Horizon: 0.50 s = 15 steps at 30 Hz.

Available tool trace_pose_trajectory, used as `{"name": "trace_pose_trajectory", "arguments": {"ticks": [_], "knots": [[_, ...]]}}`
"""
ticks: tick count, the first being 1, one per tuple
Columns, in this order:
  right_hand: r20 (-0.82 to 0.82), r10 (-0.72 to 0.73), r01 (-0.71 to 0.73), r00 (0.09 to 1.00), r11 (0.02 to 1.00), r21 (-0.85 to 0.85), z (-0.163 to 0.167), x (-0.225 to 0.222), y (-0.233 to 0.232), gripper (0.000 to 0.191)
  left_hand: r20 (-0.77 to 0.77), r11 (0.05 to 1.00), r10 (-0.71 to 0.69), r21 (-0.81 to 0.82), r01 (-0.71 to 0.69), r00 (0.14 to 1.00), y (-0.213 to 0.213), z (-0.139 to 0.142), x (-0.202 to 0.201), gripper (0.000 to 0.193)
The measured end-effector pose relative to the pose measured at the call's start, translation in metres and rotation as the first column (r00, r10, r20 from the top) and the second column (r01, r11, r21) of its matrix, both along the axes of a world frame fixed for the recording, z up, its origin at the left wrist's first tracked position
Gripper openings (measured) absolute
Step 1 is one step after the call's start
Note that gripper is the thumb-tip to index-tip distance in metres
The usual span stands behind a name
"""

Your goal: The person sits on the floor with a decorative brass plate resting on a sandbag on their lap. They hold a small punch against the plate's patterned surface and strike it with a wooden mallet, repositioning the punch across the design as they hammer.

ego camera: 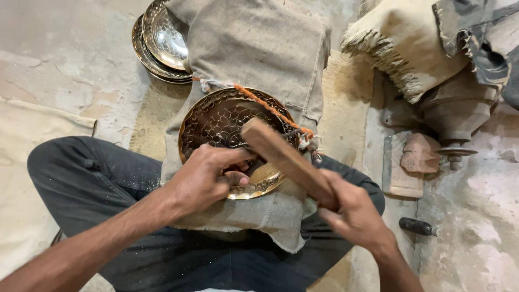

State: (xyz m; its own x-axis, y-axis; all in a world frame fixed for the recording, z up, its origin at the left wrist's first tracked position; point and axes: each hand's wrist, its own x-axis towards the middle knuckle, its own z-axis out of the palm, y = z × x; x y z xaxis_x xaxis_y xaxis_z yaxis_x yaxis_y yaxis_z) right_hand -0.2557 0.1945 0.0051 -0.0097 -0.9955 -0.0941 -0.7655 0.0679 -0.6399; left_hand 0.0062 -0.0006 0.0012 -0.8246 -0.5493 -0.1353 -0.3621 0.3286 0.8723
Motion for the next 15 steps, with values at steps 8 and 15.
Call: {"name": "trace_pose_trajectory", "arguments": {"ticks": [8, 15], "knots": [[0.146, -0.077, 0.084, 0.986, 0.996, -0.038, -0.003, -0.01, 0.004, 0.062, -0.175, 1.0, 0.008, 0.012, -0.006, 0.985, -0.001, -0.005, 0.001, 0.044], [0.004, -0.043, 0.043, 0.999, 0.999, -0.027, -0.007, -0.008, 0.014, 0.062, -0.079, 0.999, -0.025, 0.019, 0.027, 0.997, 0.0, -0.01, 0.0, 0.044]]}}
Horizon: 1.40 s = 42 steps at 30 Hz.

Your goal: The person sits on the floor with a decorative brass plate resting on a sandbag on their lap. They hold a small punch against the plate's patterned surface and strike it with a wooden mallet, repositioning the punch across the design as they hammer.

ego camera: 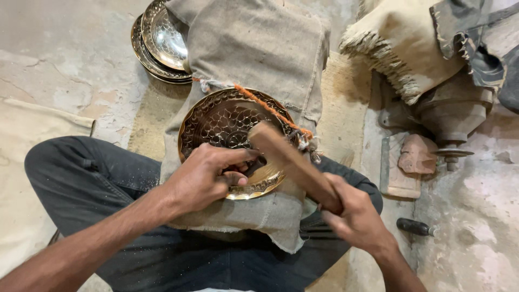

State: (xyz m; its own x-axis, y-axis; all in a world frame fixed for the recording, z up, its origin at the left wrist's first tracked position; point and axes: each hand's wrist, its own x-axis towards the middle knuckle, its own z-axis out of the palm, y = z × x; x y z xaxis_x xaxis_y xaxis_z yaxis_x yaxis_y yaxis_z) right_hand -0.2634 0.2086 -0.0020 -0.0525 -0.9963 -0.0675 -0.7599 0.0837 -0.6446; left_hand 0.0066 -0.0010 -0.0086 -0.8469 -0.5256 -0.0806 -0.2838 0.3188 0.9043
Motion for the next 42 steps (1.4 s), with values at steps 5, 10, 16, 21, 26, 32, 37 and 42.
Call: {"name": "trace_pose_trajectory", "arguments": {"ticks": [5, 10, 16, 21, 26, 32, 37, 42], "knots": [[0.047, -0.157, 0.149, 0.987, 0.978, 0.146, 0.003, 0.003, 0.002, 0.056, 0.003, 0.999, -0.005, 0.043, 0.005, 1.0, -0.002, 0.002, -0.001, 0.047], [0.101, -0.188, 0.181, 0.977, 0.981, 0.069, 0.008, 0.009, 0.001, 0.055, -0.085, 1.0, 0.008, 0.026, -0.006, 0.996, -0.002, 0.005, -0.002, 0.05], [0.111, -0.17, 0.16, 0.979, 0.982, 0.096, 0.013, 0.009, 0.006, 0.059, -0.096, 0.999, -0.01, 0.029, 0.013, 0.995, -0.004, 0.006, -0.002, 0.056], [0.06, -0.297, 0.277, 0.953, 0.935, 0.221, 0.01, 0.008, 0.01, 0.064, -0.128, 0.998, -0.009, 0.059, 0.017, 0.992, -0.005, 0.007, 0.0, 0.06], [0.016, -0.185, 0.18, 0.983, 0.969, 0.168, 0.009, 0.011, 0.013, 0.056, -0.031, 0.995, -0.04, 0.091, 0.043, 0.999, -0.006, 0.008, -0.001, 0.053], [-0.051, -0.15, 0.155, 0.987, 0.98, 0.126, 0.012, 0.017, 0.015, 0.058, -0.084, 0.997, -0.083, -0.016, 0.082, 0.993, -0.007, 0.012, 0.0, 0.046], [-0.018, -0.164, 0.165, 0.986, 0.986, 0.038, 0.014, 0.019, 0.015, 0.059, 0.103, 0.993, -0.058, 0.106, 0.047, 0.993, -0.009, 0.015, 0.003, 0.049], [-0.012, -0.277, 0.275, 0.961, 0.947, 0.164, 0.016, 0.013, 0.007, 0.06, -0.004, 0.999, -0.031, 0.021, 0.031, 1.0, -0.009, 0.015, 0.006, 0.053]]}}
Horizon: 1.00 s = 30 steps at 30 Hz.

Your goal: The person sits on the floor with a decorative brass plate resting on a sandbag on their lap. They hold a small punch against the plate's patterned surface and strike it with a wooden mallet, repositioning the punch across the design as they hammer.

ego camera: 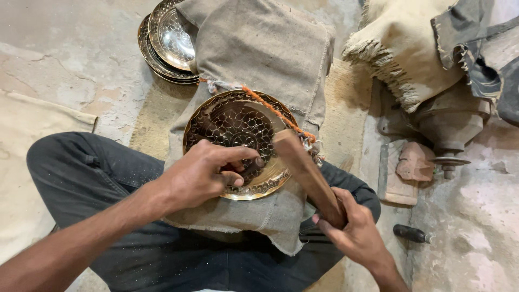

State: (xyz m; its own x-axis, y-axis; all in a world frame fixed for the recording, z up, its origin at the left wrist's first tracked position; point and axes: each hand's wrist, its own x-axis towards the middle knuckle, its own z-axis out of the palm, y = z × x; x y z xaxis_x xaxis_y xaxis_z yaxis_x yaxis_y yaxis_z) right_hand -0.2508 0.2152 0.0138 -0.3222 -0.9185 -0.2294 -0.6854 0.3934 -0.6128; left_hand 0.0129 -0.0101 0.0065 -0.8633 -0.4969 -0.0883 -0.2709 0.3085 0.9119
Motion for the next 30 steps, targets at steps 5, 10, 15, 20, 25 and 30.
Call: {"name": "trace_pose_trajectory", "arguments": {"ticks": [5, 10, 15, 20, 25, 30], "knots": [[0.259, 0.007, 0.041, 0.966, 0.983, -0.179, -0.01, -0.005, -0.005, 0.058, 0.095, 0.998, 0.052, 0.041, -0.056, 0.994, 0.003, -0.004, -0.003, 0.054], [0.525, -0.032, 0.087, 0.85, 0.993, -0.079, -0.019, -0.006, -0.004, 0.061, -0.111, 0.995, 0.074, -0.061, -0.081, 0.991, 0.008, -0.011, -0.003, 0.049], [0.588, -0.017, 0.084, 0.809, 0.993, -0.088, -0.009, -0.001, -0.003, 0.055, -0.108, 0.997, 0.079, 0.023, -0.077, 0.991, 0.008, -0.014, -0.003, 0.052], [0.497, 0.039, -0.003, 0.867, 0.997, -0.073, -0.001, 0.006, 0.003, 0.058, -0.035, 0.998, 0.064, 0.005, -0.064, 0.997, 0.008, -0.012, -0.004, 0.053], [0.372, 0.087, -0.086, 0.924, 0.996, -0.02, -0.011, 0.002, 0.017, 0.055, -0.004, 0.999, 0.044, -0.003, -0.044, 0.999, 0.005, -0.013, -0.004, 0.047], [0.462, 0.181, -0.126, 0.868, 0.981, -0.149, -0.016, -0.002, 0.024, 0.051, -0.067, 0.997, 0.068, -0.033, -0.071, 0.995, 0.007, -0.013, -0.004, 0.052]]}}
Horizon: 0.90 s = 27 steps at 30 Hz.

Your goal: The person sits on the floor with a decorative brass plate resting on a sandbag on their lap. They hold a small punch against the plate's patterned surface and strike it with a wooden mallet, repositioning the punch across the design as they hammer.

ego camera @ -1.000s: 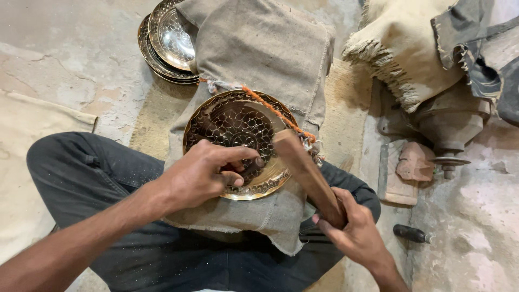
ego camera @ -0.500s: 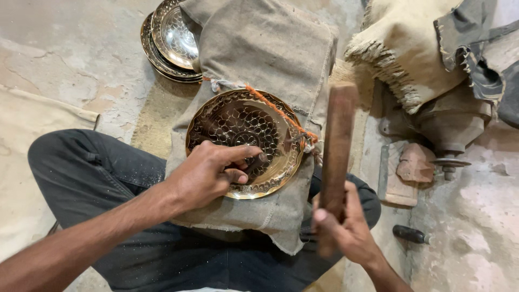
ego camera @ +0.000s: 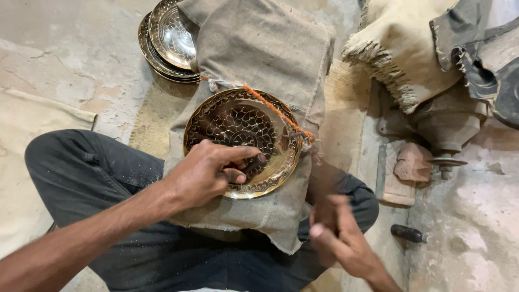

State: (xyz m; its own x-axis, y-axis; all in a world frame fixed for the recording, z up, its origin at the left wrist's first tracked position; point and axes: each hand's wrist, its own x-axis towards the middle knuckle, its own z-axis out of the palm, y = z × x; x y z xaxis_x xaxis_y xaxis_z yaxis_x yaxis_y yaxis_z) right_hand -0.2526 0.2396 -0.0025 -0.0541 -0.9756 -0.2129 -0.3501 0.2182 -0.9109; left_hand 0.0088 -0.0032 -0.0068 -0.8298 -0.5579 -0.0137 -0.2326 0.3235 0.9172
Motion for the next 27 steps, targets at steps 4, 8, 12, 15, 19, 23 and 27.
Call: {"name": "trace_pose_trajectory", "arguments": {"ticks": [4, 8, 12, 15, 19, 23, 27], "knots": [[-0.047, -0.105, 0.107, 0.993, 0.993, 0.046, 0.006, 0.006, -0.004, 0.05, 0.016, 0.999, -0.028, 0.025, 0.027, 0.999, 0.0, 0.0, -0.001, 0.051], [-0.118, -0.02, 0.03, 0.993, 0.996, 0.082, 0.007, 0.01, -0.004, 0.051, 0.066, 0.999, -0.033, 0.006, 0.032, 0.997, -0.001, 0.0, 0.0, 0.05], [0.193, -0.369, 0.357, 0.909, 0.929, 0.093, 0.0, 0.005, 0.004, 0.054, 0.024, 0.999, -0.042, 0.006, 0.042, 0.999, -0.002, 0.001, 0.0, 0.05], [-0.268, 0.048, -0.068, 0.962, 0.995, -0.067, -0.003, 0.001, 0.009, 0.043, 0.011, 0.999, -0.047, -0.007, 0.047, 0.999, -0.002, 0.002, 0.0, 0.049], [0.085, -0.234, 0.214, 0.968, 0.956, 0.2, -0.001, 0.005, 0.012, 0.052, -0.011, 0.999, -0.035, -0.013, 0.035, 0.999, -0.002, 0.004, 0.0, 0.051], [-0.076, -0.118, 0.13, 0.99, 0.975, 0.18, 0.004, 0.009, 0.011, 0.051, 0.058, 0.999, -0.032, 0.004, 0.032, 0.998, -0.003, 0.007, -0.001, 0.051], [0.204, -0.207, 0.168, 0.957, 0.967, 0.19, 0.005, 0.01, 0.012, 0.053, -0.006, 0.999, -0.039, 0.005, 0.039, 0.999, -0.005, 0.011, 0.0, 0.052]]}}
